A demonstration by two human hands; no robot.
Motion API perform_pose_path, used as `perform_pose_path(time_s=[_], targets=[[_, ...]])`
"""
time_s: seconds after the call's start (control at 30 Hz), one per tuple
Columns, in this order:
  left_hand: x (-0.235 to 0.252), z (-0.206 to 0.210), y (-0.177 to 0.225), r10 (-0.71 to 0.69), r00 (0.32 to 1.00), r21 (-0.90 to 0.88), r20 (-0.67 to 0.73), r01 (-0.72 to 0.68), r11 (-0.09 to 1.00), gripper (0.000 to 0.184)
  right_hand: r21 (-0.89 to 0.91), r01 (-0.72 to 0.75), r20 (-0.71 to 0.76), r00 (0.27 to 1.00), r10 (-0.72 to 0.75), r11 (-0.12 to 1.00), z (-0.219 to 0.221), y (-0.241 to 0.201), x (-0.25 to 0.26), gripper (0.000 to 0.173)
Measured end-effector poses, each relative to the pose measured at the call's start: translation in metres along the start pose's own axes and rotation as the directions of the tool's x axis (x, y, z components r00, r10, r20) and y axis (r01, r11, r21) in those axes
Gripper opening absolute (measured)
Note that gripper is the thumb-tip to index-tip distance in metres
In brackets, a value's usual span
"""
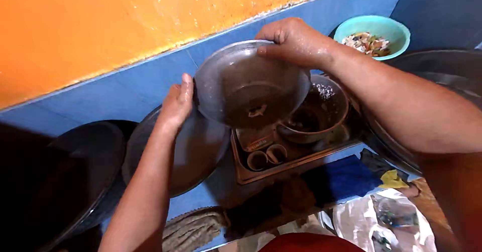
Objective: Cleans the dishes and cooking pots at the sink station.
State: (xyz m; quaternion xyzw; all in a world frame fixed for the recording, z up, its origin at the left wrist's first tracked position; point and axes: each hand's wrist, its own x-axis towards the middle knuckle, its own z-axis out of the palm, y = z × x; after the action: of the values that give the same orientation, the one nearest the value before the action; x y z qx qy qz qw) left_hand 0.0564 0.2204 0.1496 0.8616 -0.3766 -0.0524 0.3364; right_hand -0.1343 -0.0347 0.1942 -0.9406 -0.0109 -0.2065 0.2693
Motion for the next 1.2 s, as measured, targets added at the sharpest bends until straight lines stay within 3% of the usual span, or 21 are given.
perform_pose_path(time_s=[0.1, 0.17, 0.27, 0.33, 0.47, 0.67, 0.8, 0.97, 1.13, 1.2], targets=[[-0.015, 0.017, -0.019, 0.182, 0.976, -0.346, -0.117, -0.212, 0.914, 0.041, 0.141, -0.016, -0.001, 1.0, 0.016, 0.99, 0.007, 0.008, 0.003, 0.021], [-0.016, 0.03, -0.025, 0.16, 0.973, -0.58, -0.166, -0.227, 0.782, 0.023, 0.181, -0.002, -0.033, 0.999, 0.008, 0.983, 0.021, 0.02, 0.007, 0.022], [-0.019, 0.038, -0.021, -0.006, 0.981, -0.635, -0.193, -0.121, 0.763, 0.022, 0.113, -0.031, -0.165, 0.985, 0.05, 0.993, 0.055, 0.037, 0.007, 0.03], [-0.019, 0.035, -0.019, -0.157, 0.971, -0.609, -0.179, 0.016, 0.793, 0.025, 0.07, -0.077, -0.234, 0.968, 0.091, 0.995, 0.088, 0.047, -0.005, 0.047], [-0.016, 0.035, -0.019, -0.406, 0.902, -0.63, -0.148, 0.231, 0.741, 0.03, 0.149, -0.307, -0.111, 0.94, 0.324, 0.94, 0.136, 0.084, -0.044, 0.054], [0.0, 0.1, -0.007, -0.587, 0.809, -0.826, 0.022, 0.346, 0.445, 0.037, 0.18, -0.556, 0.025, 0.827, 0.561, 0.811, 0.128, 0.136, -0.047, 0.064], [0.005, 0.155, 0.016, -0.619, 0.765, -0.813, 0.175, 0.467, 0.347, 0.048, 0.07, -0.677, 0.019, 0.735, 0.678, 0.733, 0.114, 0.178, -0.043, 0.071], [0.022, 0.217, 0.046, -0.645, 0.701, -0.792, 0.303, 0.562, 0.238, 0.048, -0.136, -0.686, 0.123, 0.704, 0.699, 0.715, 0.09, 0.188, -0.035, 0.068], [0.038, 0.257, 0.062, -0.599, 0.699, -0.795, 0.391, 0.584, 0.163, 0.051, -0.34, -0.513, 0.239, 0.763, 0.6, 0.788, 0.116, 0.185, -0.012, 0.087], [0.044, 0.267, 0.065, -0.582, 0.717, -0.815, 0.385, 0.56, 0.151, 0.047, -0.379, -0.404, 0.243, 0.825, 0.51, 0.833, 0.137, 0.188, -0.006, 0.081]])
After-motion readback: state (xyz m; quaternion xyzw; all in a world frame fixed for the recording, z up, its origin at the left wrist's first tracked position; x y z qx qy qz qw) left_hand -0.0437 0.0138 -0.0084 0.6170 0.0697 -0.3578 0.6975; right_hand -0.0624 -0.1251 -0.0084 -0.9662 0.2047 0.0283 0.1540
